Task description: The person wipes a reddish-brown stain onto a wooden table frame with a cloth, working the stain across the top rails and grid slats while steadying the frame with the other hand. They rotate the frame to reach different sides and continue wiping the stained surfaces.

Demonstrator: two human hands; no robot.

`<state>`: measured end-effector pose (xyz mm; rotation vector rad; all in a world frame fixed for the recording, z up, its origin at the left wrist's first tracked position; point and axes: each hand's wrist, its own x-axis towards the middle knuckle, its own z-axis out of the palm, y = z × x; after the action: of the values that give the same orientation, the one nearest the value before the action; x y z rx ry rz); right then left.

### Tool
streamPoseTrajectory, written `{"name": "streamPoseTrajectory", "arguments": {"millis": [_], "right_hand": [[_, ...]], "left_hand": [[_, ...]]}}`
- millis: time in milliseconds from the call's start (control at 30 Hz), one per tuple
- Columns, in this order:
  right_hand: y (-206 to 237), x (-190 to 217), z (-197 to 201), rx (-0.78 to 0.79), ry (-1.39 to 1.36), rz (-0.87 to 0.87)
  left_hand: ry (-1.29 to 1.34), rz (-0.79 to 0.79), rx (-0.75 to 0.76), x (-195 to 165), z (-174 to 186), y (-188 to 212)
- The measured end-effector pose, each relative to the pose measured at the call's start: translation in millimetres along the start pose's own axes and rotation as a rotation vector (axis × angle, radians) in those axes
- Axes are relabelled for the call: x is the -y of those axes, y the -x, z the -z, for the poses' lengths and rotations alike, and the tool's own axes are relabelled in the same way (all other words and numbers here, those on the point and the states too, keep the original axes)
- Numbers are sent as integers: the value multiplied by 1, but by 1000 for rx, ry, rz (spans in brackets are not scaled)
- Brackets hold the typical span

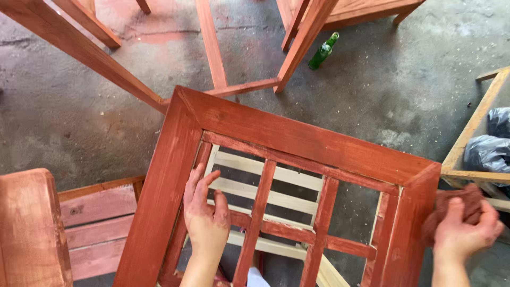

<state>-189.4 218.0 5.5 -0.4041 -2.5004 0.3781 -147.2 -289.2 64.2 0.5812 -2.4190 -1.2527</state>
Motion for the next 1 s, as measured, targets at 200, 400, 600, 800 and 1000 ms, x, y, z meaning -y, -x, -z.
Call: {"name": "streamPoseTrajectory", "arguments": {"millis": [200,400,600,800,1000], "right_hand": [[70,228,-23,253,-310,314],[104,447,-84,310,-535,680],[111,470,-115,446,-294,719],[91,371,-86,411,-112,573],[109,445,-110,279,-59,584]], "left_hand": [[93,99,-67,15,24,5],[-36,79,-116,25,58,8],[34,117,-155,31,82,12],[-12,116,-162,33,99,3],[27,176,-189,42,105,11]]}}
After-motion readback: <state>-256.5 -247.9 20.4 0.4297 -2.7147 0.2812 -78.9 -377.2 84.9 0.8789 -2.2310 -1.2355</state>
